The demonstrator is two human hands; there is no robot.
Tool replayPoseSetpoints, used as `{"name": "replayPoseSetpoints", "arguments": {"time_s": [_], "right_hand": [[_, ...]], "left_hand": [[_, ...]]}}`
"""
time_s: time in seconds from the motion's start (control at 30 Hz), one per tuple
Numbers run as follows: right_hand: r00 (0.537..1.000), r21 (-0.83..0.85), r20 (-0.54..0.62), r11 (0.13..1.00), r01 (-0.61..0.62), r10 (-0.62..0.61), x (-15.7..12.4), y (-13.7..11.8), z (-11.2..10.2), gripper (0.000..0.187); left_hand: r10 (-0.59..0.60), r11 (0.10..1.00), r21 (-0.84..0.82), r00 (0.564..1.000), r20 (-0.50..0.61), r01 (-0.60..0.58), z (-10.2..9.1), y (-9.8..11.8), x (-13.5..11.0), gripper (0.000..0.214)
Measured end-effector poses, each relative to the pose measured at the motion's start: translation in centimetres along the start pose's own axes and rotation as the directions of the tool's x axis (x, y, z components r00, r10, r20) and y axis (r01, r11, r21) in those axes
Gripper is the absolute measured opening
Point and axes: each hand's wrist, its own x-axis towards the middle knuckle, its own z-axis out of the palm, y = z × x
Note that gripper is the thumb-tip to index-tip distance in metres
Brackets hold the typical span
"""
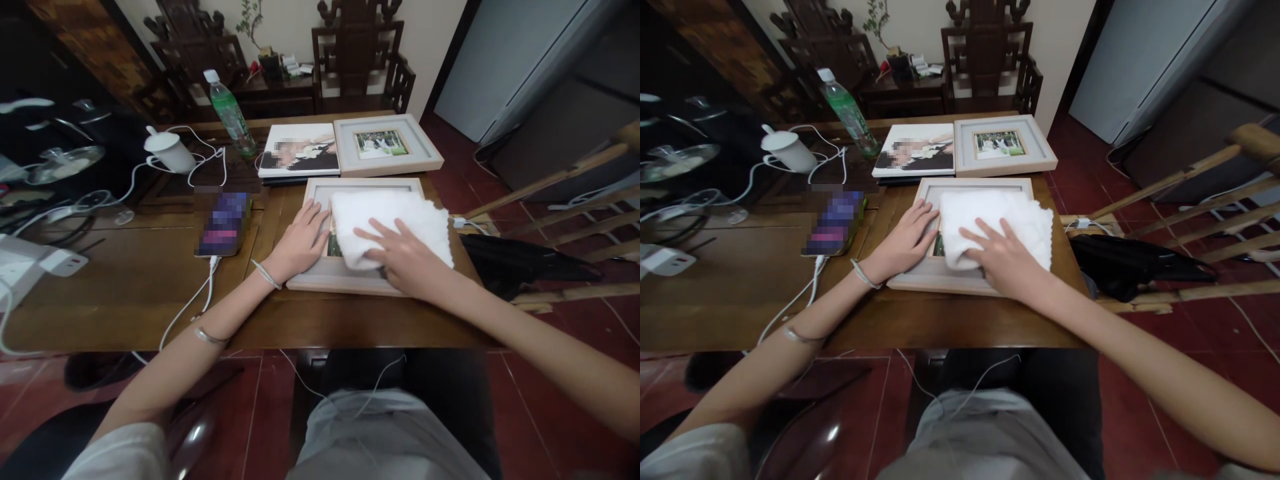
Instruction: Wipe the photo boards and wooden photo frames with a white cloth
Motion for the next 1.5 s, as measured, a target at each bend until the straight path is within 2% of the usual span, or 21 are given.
{"name": "replayPoseSetpoints", "arguments": {"time_s": [0.17,0.23,0.3,0.4,0.57,0.67,0.77,0.9,1.0,1.2,1.33,1.5], "right_hand": [[0.984,-0.063,-0.110,0.988,-0.144,0.137,2.3,5.9,0.1,0.064],[0.972,-0.037,-0.138,0.980,-0.195,0.188,2.7,7.1,-0.2,0.069],[0.971,-0.022,-0.125,0.978,-0.206,0.202,2.7,7.3,-0.4,0.070],[0.987,-0.016,-0.026,0.987,-0.158,0.158,1.9,5.6,-0.7,0.065],[0.987,0.092,0.147,0.993,-0.078,0.064,-0.9,-0.4,-1.9,0.058],[0.978,0.172,0.210,0.985,-0.030,-0.007,-2.7,-3.8,-3.1,0.057],[0.969,0.222,0.234,0.975,0.029,-0.082,-3.6,-5.8,-4.0,0.054],[0.974,0.236,0.194,0.969,0.073,-0.120,-2.9,-5.4,-3.8,0.054],[0.988,0.201,0.129,0.978,0.061,-0.089,-1.5,-3.5,-2.5,0.055],[1.000,0.029,-0.025,1.000,-0.001,0.002,1.1,0.0,0.2,0.048],[0.998,0.070,0.037,0.996,-0.058,0.056,1.3,-0.7,-0.4,0.055],[0.982,0.214,0.190,0.977,-0.024,-0.018,-0.8,-4.3,-2.7,0.056]], "left_hand": [[-0.016,1.000,-0.001,1.000,0.006,0.016,-0.2,0.2,0.0,0.046],[-0.015,1.000,-0.004,1.000,0.004,0.015,-0.2,0.2,0.0,0.046],[-0.010,1.000,-0.008,1.000,-0.001,0.010,-0.1,0.1,0.0,0.046],[-0.006,1.000,-0.012,1.000,-0.009,0.006,0.0,0.0,0.0,0.045],[0.007,1.000,-0.002,1.000,-0.014,-0.007,0.1,-0.2,0.0,0.046],[0.019,1.000,0.002,1.000,-0.016,-0.019,0.2,-0.3,0.0,0.046],[0.016,1.000,-0.007,1.000,0.007,-0.016,0.1,-0.4,0.0,0.050],[0.019,1.000,-0.022,1.000,0.009,-0.019,0.2,-0.5,-0.1,0.053],[0.025,1.000,-0.006,1.000,-0.002,-0.025,0.2,-0.4,-0.1,0.049],[0.001,1.000,0.015,1.000,-0.014,-0.001,0.1,0.0,0.0,0.047],[-0.013,1.000,0.016,1.000,-0.001,0.013,0.0,0.1,0.0,0.046],[0.004,1.000,0.016,1.000,0.012,-0.005,0.0,0.0,0.0,0.047]]}}
